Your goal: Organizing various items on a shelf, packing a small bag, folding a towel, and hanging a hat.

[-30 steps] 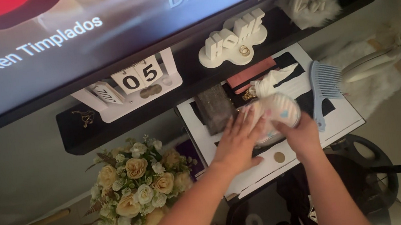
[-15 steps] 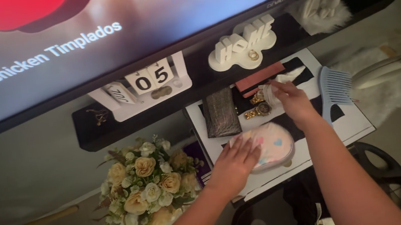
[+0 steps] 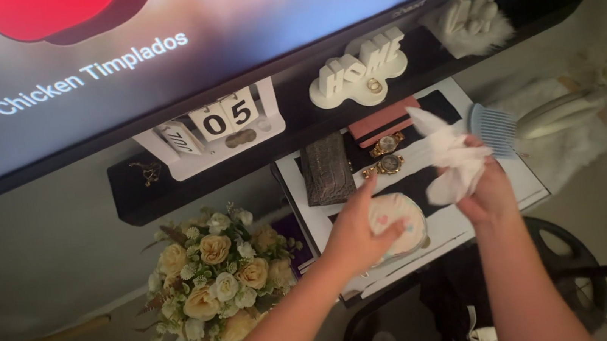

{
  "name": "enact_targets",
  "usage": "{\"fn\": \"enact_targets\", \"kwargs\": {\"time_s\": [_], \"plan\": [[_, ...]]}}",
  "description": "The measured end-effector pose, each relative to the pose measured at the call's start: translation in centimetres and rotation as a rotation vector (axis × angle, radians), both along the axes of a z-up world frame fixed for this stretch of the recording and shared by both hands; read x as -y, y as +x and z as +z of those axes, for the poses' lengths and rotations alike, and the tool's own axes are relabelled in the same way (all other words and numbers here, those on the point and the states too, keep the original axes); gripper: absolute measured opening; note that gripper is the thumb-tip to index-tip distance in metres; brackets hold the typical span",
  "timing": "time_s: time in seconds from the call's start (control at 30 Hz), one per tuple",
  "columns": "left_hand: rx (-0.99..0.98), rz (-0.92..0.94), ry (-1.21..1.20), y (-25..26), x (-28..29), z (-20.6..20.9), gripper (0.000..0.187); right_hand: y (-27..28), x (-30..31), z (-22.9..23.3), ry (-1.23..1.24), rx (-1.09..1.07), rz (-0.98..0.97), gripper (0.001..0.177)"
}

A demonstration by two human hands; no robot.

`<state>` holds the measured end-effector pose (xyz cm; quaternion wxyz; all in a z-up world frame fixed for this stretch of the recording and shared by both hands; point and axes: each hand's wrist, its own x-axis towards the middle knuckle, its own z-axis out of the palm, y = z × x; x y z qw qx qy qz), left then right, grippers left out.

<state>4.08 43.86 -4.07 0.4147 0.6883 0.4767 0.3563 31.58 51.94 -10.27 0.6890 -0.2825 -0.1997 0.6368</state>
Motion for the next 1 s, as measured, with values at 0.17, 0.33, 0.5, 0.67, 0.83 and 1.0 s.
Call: {"fn": "enact_targets", "kwargs": {"time_s": [0.17, 0.33, 0.5, 0.67, 0.83, 1.0], "plan": [[0.390, 0.090, -0.255, 2.7, -2.4, 1.1, 0.073, -4.9, 3.3, 4.6, 0.073, 0.234, 0.175, 0.034], [0.336, 0.368, -0.493, 0.3, -3.7, 1.7, 0.031, -7.3, 5.0, 8.9, 0.061, 0.652, 0.261, 0.054], [0.911, 0.182, -0.514, -3.7, -3.5, 0.7, 0.030, -5.9, 5.0, 8.6, -0.040, 0.858, 0.219, 0.056], [0.965, 0.121, -0.448, -4.5, -3.0, 1.2, 0.039, -7.6, 4.9, 8.6, 0.027, 0.770, 0.240, 0.052], [0.830, 0.340, -0.312, -5.1, -3.4, -0.2, 0.062, -8.2, 4.6, 7.7, 0.001, 0.810, 0.295, 0.047], [0.869, 0.378, -0.259, -7.1, -3.1, -1.3, 0.071, -8.0, 4.7, 7.6, -0.077, 0.803, 0.209, 0.044]]}}
